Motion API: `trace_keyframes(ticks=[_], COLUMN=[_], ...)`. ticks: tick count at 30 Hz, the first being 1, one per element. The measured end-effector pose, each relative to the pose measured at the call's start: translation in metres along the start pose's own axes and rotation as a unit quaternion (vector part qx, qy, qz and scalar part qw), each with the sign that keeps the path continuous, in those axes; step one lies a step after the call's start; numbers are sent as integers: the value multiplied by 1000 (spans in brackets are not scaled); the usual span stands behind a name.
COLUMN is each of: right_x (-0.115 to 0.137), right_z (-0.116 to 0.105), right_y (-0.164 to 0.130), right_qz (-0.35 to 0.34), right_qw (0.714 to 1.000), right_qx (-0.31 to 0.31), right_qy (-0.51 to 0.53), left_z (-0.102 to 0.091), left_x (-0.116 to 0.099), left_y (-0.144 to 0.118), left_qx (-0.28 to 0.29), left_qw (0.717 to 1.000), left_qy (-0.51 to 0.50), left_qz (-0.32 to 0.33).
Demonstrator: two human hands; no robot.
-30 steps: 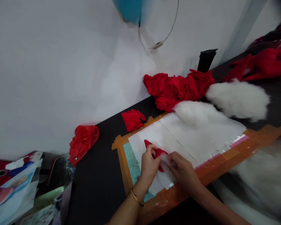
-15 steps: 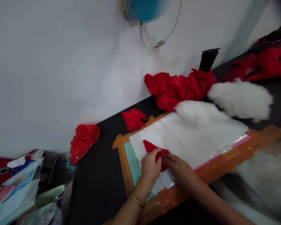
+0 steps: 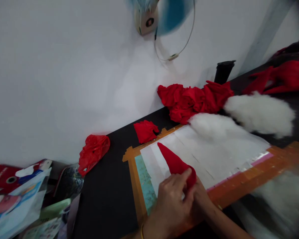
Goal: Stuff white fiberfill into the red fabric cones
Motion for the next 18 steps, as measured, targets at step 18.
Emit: trace_keyframes(ticks=[18], right_x=[-17], right_z=[14], right_y=[-15], right_qz=[-398], right_qw=[798], right_qx=[118], right_qy=[-438], left_z=[-6], left_x=[42], left_y=[24], left_qx=[-308], left_qw=[604], left_qy=[-620], left_qz=[-395])
Point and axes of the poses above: each hand's wrist, its own y-axis towards the middle knuckle, its own z-axis out of the palm, x = y × z, the point moved 2 cm from there along y, towards the middle knuckle, and after that the axes turned 2 degrees about -z, right-handed, at the moved point
